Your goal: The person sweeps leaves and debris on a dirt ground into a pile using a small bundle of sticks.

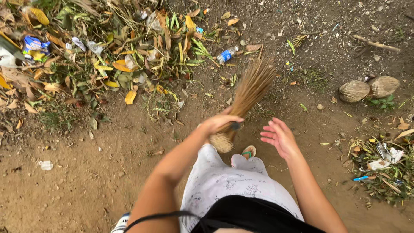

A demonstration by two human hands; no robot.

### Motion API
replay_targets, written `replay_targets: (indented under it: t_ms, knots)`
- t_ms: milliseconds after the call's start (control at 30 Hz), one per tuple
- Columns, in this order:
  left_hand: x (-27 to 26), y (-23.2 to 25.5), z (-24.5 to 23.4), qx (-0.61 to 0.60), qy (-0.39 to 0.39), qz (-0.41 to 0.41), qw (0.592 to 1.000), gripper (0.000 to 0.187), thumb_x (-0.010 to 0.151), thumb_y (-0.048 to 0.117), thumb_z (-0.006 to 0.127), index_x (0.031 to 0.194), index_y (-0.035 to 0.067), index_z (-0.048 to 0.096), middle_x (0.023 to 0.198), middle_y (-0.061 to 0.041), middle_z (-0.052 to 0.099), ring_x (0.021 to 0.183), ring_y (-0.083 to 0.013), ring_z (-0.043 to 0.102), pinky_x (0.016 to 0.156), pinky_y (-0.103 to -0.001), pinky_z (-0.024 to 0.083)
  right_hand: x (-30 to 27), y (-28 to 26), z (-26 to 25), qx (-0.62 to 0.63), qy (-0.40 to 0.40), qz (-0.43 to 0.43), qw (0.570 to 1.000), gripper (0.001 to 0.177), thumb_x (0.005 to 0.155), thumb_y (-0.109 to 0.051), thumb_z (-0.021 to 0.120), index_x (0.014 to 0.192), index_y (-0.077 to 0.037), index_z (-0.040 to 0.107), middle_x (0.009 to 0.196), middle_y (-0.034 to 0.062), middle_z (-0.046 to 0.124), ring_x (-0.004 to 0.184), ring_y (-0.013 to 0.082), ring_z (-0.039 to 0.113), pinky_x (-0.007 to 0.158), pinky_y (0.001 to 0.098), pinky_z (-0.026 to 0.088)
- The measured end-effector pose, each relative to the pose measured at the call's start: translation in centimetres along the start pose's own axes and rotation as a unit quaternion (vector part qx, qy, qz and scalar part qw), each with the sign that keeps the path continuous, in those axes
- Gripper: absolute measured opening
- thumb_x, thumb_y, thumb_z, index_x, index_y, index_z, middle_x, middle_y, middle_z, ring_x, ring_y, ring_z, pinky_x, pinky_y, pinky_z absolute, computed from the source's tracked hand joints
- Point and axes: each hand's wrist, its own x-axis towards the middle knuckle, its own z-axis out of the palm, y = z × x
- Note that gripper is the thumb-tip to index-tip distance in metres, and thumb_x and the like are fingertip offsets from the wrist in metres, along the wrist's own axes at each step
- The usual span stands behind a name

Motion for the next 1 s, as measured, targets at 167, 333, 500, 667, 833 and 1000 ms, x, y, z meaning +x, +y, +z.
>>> replay_targets:
  t_ms: [167, 333, 500, 667, 833, 1000]
  knots:
    - [11.8, -3.2, -1.1, -0.093, 0.142, -0.007, 0.985, 0.050, 0.077, 0.025, 0.078, 0.114, -0.001, 0.057, 0.075, -0.011, 0.043, 0.057, -0.0257, 0.038, 0.051, -0.040, 0.025, -0.2, 1.9, -2.7, -0.001, 0.030, 0.007, 1.000, 0.068, 0.086, -0.028, 0.061, 0.142, -0.004, 0.031, 0.107, 0.0177, 0.057, 0.088, 0.0276, 0.063, 0.074, 0.0431, 0.055]
    - [2.8, 4.7, -8.0, -0.150, 0.273, 0.135, 0.940, 0.058, 0.073, 0.012, 0.067, 0.121, 0.011, 0.036, 0.100, -0.015, 0.055, 0.072, -0.0216, 0.059, 0.060, -0.034, 0.051, 0.3, 3.6, -4.8, 0.032, 0.052, 0.022, 0.998, 0.066, 0.085, -0.026, 0.062, 0.140, -0.004, 0.033, 0.106, 0.0182, 0.058, 0.088, 0.0289, 0.064, 0.074, 0.0443, 0.056]
    - [-6.1, 9.6, -3.9, -0.085, 0.397, 0.193, 0.893, 0.102, 0.075, 0.003, 0.062, 0.150, 0.024, -0.005, 0.131, -0.024, 0.042, 0.086, -0.0271, 0.060, 0.067, -0.039, 0.054, 1.2, 3.5, -4.0, 0.045, 0.041, 0.023, 0.998, 0.062, 0.086, -0.024, 0.061, 0.138, -0.003, 0.035, 0.105, 0.0187, 0.058, 0.088, 0.0296, 0.064, 0.074, 0.0449, 0.056]
    - [-10.6, 10.4, -2.3, 0.008, 0.409, 0.155, 0.899, 0.105, 0.072, 0.010, 0.064, 0.151, 0.021, -0.003, 0.128, -0.019, 0.042, 0.099, -0.0254, 0.057, 0.078, -0.036, 0.054, 2.5, 2.7, -1.8, 0.030, 0.015, 0.026, 0.999, 0.061, 0.086, -0.023, 0.061, 0.138, -0.003, 0.036, 0.105, 0.0191, 0.058, 0.087, 0.0291, 0.063, 0.074, 0.0446, 0.056]
    - [-4.0, 7.8, 0.0, -0.027, 0.240, 0.187, 0.952, 0.083, 0.069, 0.013, 0.071, 0.140, 0.006, 0.028, 0.119, -0.013, 0.052, 0.105, -0.0203, 0.054, 0.092, -0.033, 0.046, 3.1, 1.4, -0.1, -0.006, 0.013, 0.017, 1.000, 0.063, 0.086, -0.024, 0.061, 0.140, -0.003, 0.034, 0.107, 0.0178, 0.059, 0.087, 0.0268, 0.063, 0.073, 0.0428, 0.056]
    - [8.7, 5.4, 1.8, -0.080, 0.062, 0.030, 0.994, 0.083, 0.067, 0.008, 0.072, 0.138, 0.009, 0.029, 0.105, -0.011, 0.057, 0.089, -0.0216, 0.060, 0.069, -0.036, 0.055, 2.4, 1.2, -1.0, -0.018, 0.053, 0.010, 0.998, 0.066, 0.085, -0.022, 0.061, 0.142, -0.005, 0.033, 0.105, 0.0177, 0.058, 0.085, 0.0272, 0.063, 0.072, 0.0423, 0.056]
